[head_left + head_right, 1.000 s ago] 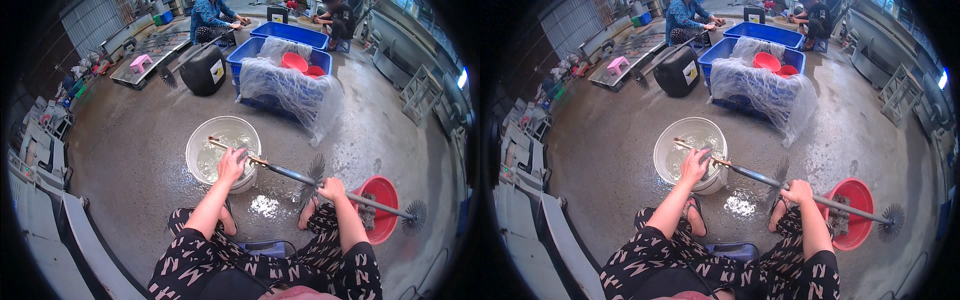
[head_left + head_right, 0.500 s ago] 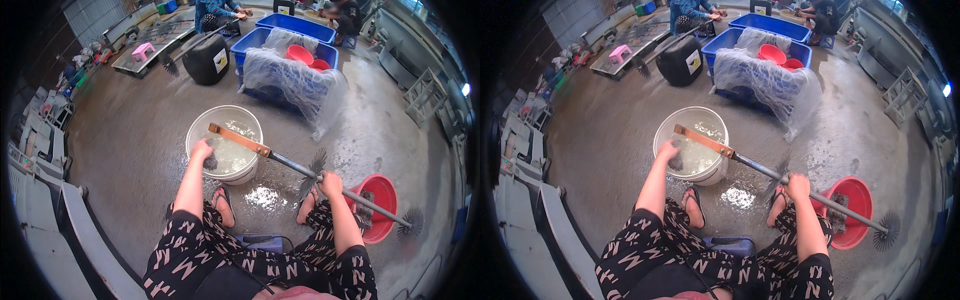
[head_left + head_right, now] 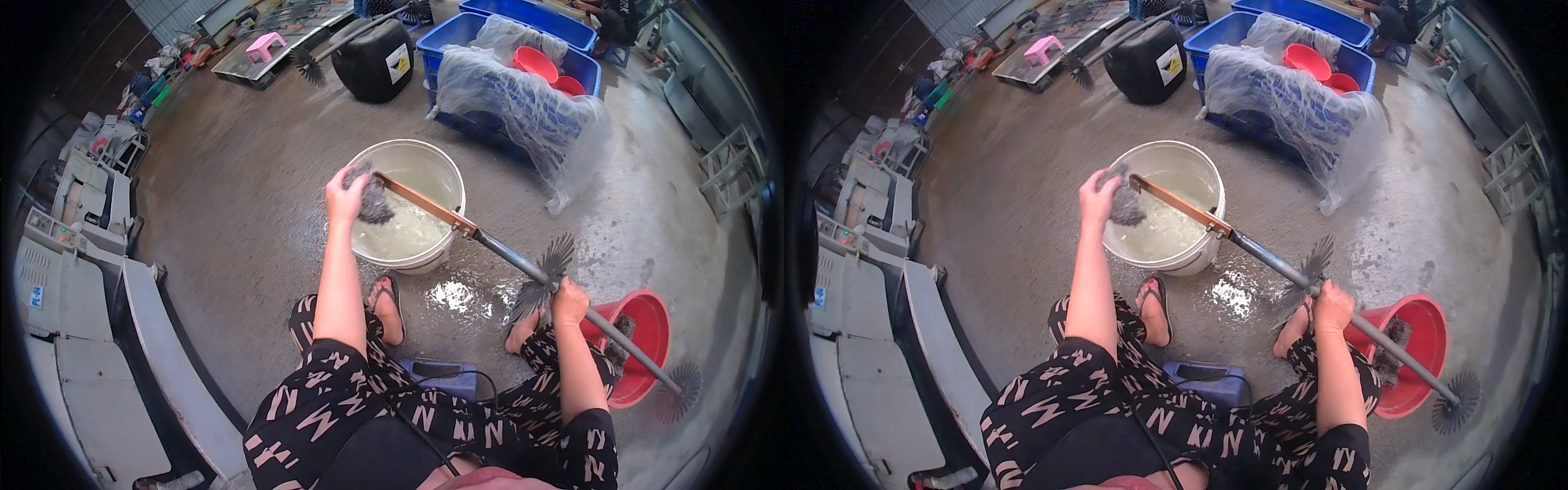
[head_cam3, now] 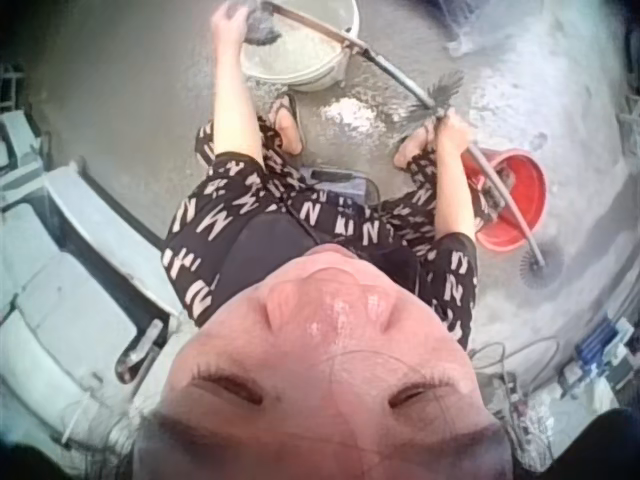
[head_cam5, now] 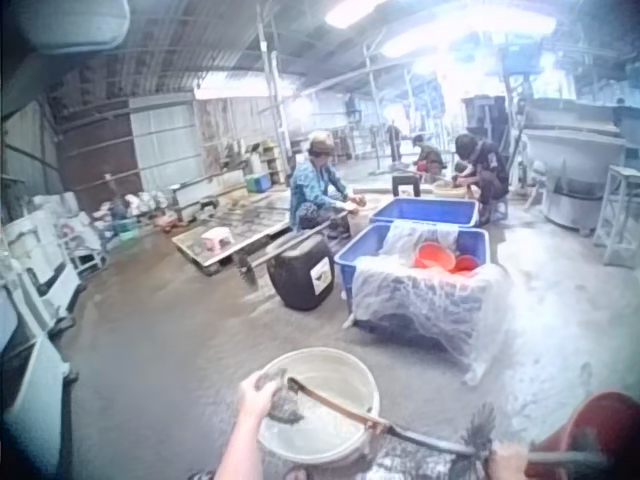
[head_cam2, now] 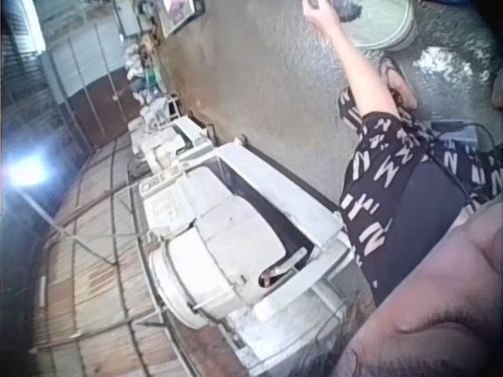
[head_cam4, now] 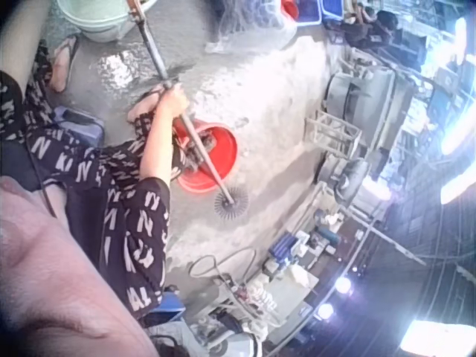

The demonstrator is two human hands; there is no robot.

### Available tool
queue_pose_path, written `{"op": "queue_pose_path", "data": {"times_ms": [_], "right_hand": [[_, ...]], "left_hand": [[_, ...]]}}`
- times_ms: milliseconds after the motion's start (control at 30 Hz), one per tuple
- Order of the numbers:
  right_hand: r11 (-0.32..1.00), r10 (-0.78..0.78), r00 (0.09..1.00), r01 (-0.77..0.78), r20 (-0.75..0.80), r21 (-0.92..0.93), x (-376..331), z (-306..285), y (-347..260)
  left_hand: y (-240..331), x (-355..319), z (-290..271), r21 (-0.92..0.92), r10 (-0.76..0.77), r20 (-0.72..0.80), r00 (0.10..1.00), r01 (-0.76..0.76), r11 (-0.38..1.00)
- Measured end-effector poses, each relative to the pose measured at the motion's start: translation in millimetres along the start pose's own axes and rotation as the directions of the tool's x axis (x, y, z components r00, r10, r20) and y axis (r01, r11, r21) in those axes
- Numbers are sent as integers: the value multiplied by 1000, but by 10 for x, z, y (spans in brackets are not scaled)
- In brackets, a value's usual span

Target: The person sits on a low stool and scrubs a flat metal bar with a grey scouring pad, repeatedly dipping it into a white bucket of water. They hold the bar with one hand and scrub with the other, occasionally rinsing the pad in the water.

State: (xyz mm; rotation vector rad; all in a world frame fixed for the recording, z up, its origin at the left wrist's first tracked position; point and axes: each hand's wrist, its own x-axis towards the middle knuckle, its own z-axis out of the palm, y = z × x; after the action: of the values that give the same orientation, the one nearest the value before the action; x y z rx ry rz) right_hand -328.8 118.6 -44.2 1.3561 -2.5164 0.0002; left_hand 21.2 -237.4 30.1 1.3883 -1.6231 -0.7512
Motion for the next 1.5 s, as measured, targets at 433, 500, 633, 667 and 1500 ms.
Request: {"op": "queue_pose_path", "data": {"times_ms": [433, 500, 633, 667, 1500], "right_hand": [[999, 21, 999, -19, -43, 46, 4, 78, -24], [999, 20, 1000, -20, -17, 39, 16, 64, -29], [997, 26, 986, -37, 162, 62, 102, -74, 36], [995, 5, 980, -25, 197, 96, 106, -135, -4], [947, 32, 714, -246, 699, 208, 516, -584, 91]], "left_hand": [[491, -514, 502, 488, 87, 122, 989, -136, 862], [443, -784, 662, 369, 184, 273, 944, -280, 886], [731, -1038, 729, 195, 353, 533, 769, -518, 833], [752, -1012, 674, 175, 404, 555, 728, -576, 798], [173, -691, 559, -355, 95, 442, 892, 76, 932]]}}
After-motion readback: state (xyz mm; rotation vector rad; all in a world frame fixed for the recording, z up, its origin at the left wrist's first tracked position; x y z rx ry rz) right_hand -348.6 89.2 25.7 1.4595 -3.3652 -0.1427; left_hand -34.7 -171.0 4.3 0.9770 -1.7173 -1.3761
